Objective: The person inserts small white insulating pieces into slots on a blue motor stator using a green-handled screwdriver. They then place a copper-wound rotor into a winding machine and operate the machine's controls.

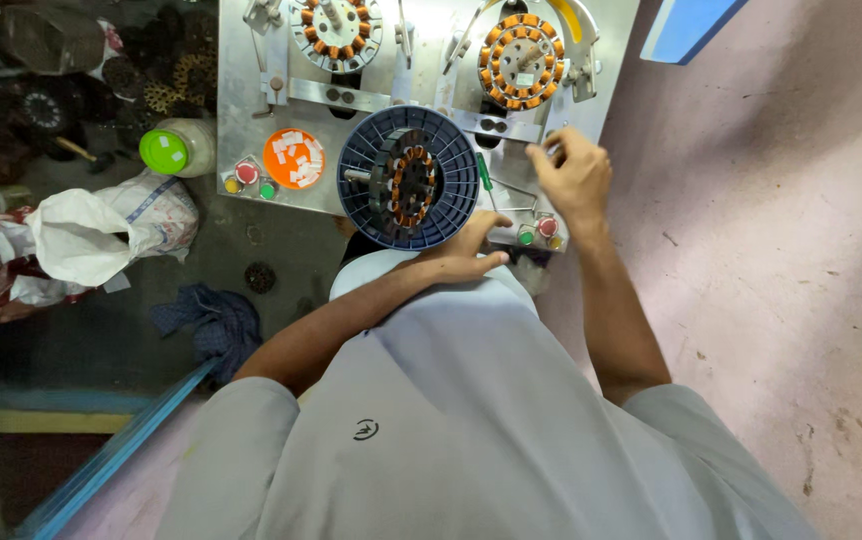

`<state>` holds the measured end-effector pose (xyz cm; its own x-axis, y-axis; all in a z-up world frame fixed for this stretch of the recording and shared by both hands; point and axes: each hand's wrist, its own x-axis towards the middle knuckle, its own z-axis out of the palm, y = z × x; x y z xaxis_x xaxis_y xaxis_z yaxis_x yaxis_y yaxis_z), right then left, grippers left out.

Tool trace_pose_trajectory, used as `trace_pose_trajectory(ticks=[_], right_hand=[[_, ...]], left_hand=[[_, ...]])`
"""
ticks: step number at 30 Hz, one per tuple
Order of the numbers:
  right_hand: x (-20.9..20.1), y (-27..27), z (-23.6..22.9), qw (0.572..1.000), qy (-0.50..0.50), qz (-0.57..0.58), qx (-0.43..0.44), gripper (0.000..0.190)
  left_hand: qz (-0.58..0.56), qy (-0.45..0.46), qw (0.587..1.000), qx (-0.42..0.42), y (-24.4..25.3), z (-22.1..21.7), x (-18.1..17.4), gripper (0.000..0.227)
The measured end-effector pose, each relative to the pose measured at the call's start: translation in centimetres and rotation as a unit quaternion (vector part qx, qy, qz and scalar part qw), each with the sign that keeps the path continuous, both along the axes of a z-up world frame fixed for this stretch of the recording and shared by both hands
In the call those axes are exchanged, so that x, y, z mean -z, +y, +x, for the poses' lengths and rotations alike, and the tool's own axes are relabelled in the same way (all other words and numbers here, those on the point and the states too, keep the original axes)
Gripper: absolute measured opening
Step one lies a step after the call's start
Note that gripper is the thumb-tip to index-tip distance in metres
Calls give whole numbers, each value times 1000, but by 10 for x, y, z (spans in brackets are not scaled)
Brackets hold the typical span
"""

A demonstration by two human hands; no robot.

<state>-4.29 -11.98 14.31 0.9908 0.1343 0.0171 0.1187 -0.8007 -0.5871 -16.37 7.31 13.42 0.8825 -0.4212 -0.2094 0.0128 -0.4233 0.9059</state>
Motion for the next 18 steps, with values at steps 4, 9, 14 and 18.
trace_pose_trajectory(ticks=[4, 9, 14, 18], right_hand=[[-33, 36, 48, 974, -166, 137, -64, 42], [-41, 63, 85, 966, -218, 73, -115, 14], [-51, 75, 81, 964, -257, -9, -72, 16], [-81, 75, 75, 917, -389, -84, -40, 11]], left_hand=[[-8, 22, 995, 94, 11, -12, -18, 56], [-10, 5, 984, 180, 18, -20, -32, 59], [-30, 25, 960, 277, 62, -22, -33, 61], [-31, 63, 939, 335, 107, -22, -22, 59]])
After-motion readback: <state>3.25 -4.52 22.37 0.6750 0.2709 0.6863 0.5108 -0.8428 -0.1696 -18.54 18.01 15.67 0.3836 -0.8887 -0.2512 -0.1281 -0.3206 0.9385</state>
